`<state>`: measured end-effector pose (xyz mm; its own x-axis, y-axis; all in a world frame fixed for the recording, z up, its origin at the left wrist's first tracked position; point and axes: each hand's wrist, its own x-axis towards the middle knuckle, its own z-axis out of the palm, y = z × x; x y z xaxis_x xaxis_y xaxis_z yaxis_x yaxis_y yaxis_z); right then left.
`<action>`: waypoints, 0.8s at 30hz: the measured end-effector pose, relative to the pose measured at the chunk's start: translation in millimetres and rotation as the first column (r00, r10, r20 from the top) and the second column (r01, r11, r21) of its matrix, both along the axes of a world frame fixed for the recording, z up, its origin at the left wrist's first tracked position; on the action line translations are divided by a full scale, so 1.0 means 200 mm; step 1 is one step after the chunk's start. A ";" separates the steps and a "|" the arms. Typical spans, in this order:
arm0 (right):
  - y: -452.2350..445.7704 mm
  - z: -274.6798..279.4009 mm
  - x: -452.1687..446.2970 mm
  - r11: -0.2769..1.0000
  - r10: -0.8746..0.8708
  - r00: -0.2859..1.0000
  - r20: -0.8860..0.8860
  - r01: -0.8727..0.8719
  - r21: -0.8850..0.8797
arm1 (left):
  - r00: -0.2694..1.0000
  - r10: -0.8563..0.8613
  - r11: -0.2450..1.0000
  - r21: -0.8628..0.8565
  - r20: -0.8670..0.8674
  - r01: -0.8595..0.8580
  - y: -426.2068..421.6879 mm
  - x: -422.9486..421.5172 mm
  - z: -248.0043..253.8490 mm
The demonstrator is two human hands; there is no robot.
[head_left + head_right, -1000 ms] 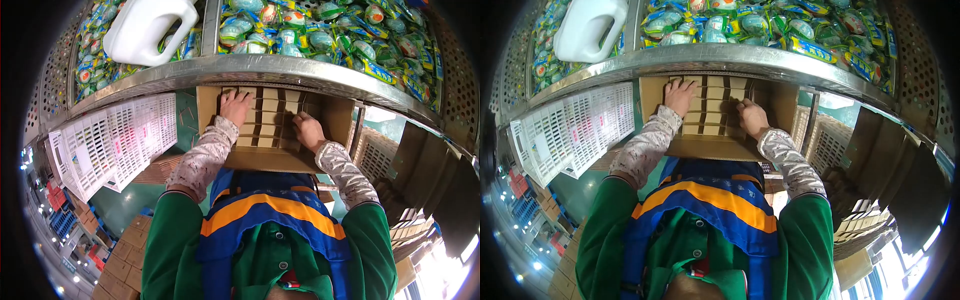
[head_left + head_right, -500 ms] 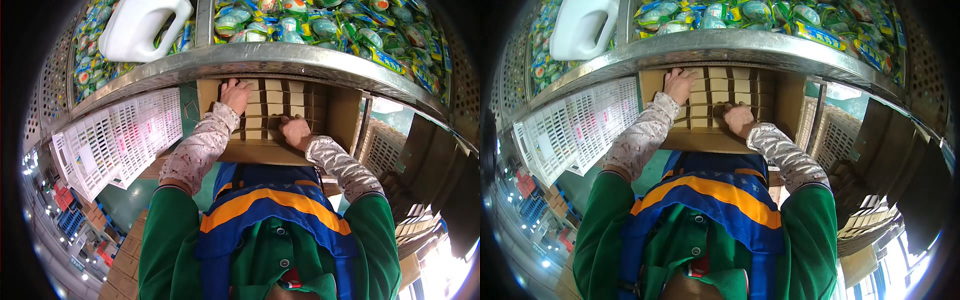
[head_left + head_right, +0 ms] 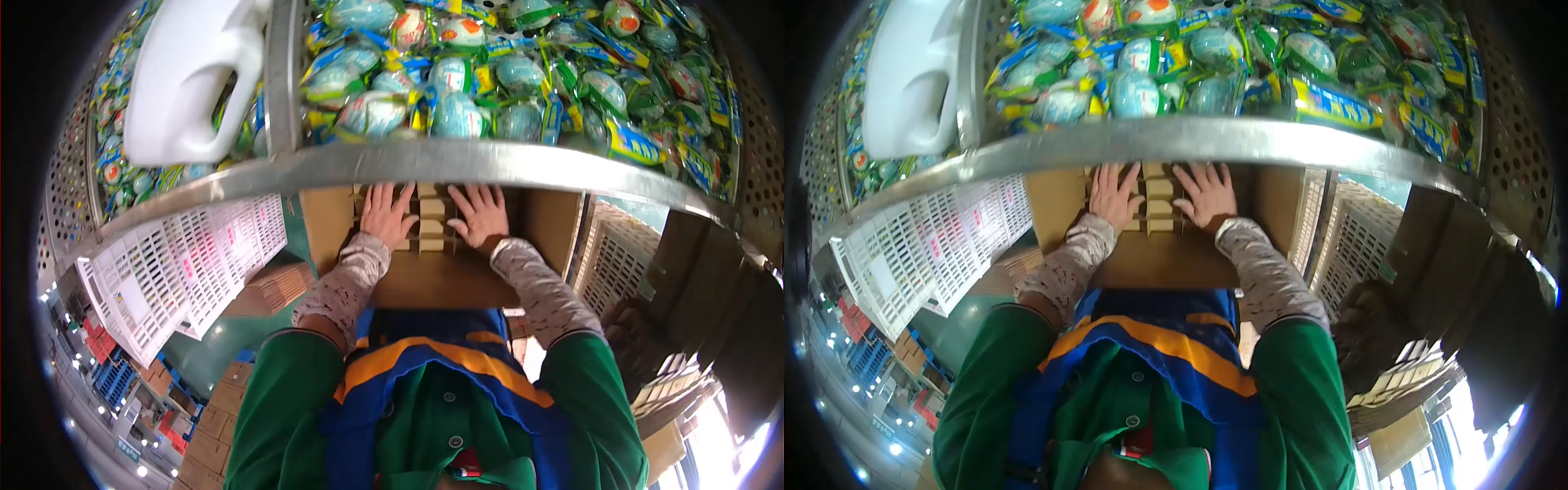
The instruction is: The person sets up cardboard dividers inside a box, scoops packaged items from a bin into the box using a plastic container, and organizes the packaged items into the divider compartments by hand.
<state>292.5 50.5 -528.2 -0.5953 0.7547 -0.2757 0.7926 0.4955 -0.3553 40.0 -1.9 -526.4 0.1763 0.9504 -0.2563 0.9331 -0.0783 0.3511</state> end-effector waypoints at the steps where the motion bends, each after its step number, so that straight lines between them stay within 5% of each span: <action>1: -0.01 -0.05 0.00 0.992 0.004 0.997 0.071 0.005 -0.124 | 0.999 -0.014 0.997 -0.083 -0.052 0.010 0.01 0.00 -0.05; 3: -0.08 -0.26 0.03 0.993 -0.019 0.996 -0.088 0.029 0.111 | 0.999 -0.036 0.999 -0.022 -0.035 0.035 0.02 -0.01 -0.16; 4: -0.09 -0.29 0.05 0.995 -0.030 0.989 -0.143 0.043 0.090 | 0.999 -0.016 0.968 -0.251 -0.043 0.005 0.06 0.01 -0.09; 5: -0.03 -0.15 0.03 0.983 0.016 0.995 0.094 0.002 -0.185 | 0.998 0.001 0.884 -0.467 -0.060 -0.029 0.06 0.02 -0.02; 6: -0.04 -0.11 0.02 0.997 -0.006 1.000 -0.023 0.004 -0.082 | 1.000 0.002 1.000 -0.001 -0.002 -0.002 0.02 0.01 -0.06; 8: 0.00 -0.04 0.01 0.993 0.014 0.993 -0.120 0.000 0.116 | 1.000 0.014 0.996 0.094 -0.021 -0.011 0.04 0.02 -0.05; 16: -0.03 0.08 -0.01 0.995 -0.018 1.000 0.010 0.017 0.098 | 0.998 -0.016 0.999 -0.050 -0.060 0.013 0.04 0.12 0.28; 20: -0.03 0.25 -0.05 0.998 -0.038 0.997 0.065 0.034 0.052 | 0.983 -0.067 0.994 0.092 0.170 0.052 0.07 0.09 0.83; 21: -0.02 0.36 -0.07 0.998 -0.056 0.994 0.090 0.058 -0.014 | 0.945 -0.117 0.961 0.275 0.306 0.030 0.09 0.03 0.98; 24: 0.04 0.71 -0.11 0.999 0.009 0.991 -0.132 -0.013 -0.032 | 0.970 -0.081 0.698 0.708 0.227 -0.107 0.24 -0.19 1.55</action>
